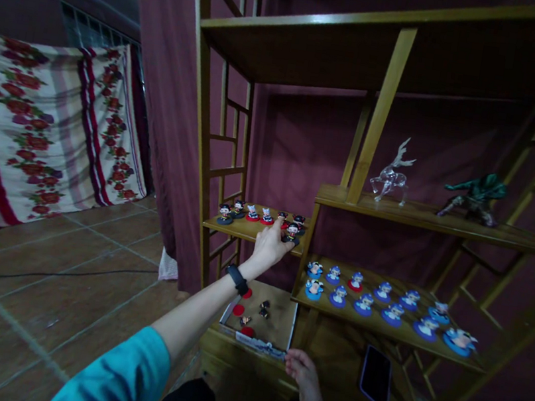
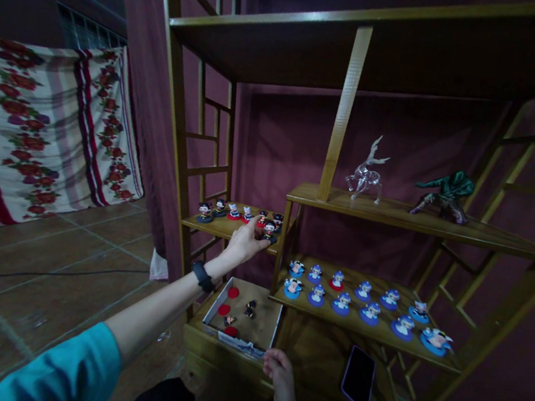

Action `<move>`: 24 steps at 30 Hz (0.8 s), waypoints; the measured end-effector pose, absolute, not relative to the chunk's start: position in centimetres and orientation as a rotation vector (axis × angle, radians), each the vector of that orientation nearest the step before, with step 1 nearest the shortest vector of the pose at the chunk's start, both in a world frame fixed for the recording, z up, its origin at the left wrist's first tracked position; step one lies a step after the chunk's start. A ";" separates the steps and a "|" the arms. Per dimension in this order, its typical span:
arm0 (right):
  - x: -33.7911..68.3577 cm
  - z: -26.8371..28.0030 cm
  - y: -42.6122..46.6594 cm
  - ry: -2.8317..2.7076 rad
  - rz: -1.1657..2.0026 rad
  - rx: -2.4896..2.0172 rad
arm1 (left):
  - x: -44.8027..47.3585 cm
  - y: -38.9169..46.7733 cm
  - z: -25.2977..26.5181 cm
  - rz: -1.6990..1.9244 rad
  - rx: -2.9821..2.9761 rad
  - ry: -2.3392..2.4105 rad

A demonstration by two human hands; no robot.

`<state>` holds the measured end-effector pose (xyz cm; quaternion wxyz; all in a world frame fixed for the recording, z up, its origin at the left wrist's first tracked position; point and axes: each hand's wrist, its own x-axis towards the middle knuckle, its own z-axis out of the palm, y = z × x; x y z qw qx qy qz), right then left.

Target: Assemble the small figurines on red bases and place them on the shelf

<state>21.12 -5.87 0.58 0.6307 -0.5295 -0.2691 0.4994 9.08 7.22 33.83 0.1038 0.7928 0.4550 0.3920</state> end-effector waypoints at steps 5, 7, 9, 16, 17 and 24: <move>21.1 0.6 -5.7 -0.605 1.131 -1.217 | 9.0 7.4 33.7 1.186 2.300 1.281; 21.1 0.8 -5.8 -0.618 1.126 -1.232 | 8.9 7.6 33.5 1.217 2.291 1.220; 21.1 1.1 -6.0 -0.635 1.119 -1.258 | 8.5 7.5 33.2 1.284 2.289 1.134; 21.3 2.0 -6.7 -0.653 1.122 -1.270 | 2.9 4.0 27.3 1.603 2.273 1.005; 21.2 2.1 -6.7 -0.658 1.119 -1.273 | 1.8 3.4 25.4 1.558 2.256 1.057; 20.5 2.0 -6.6 -0.750 1.092 -1.344 | -3.9 4.1 11.2 1.138 1.655 1.476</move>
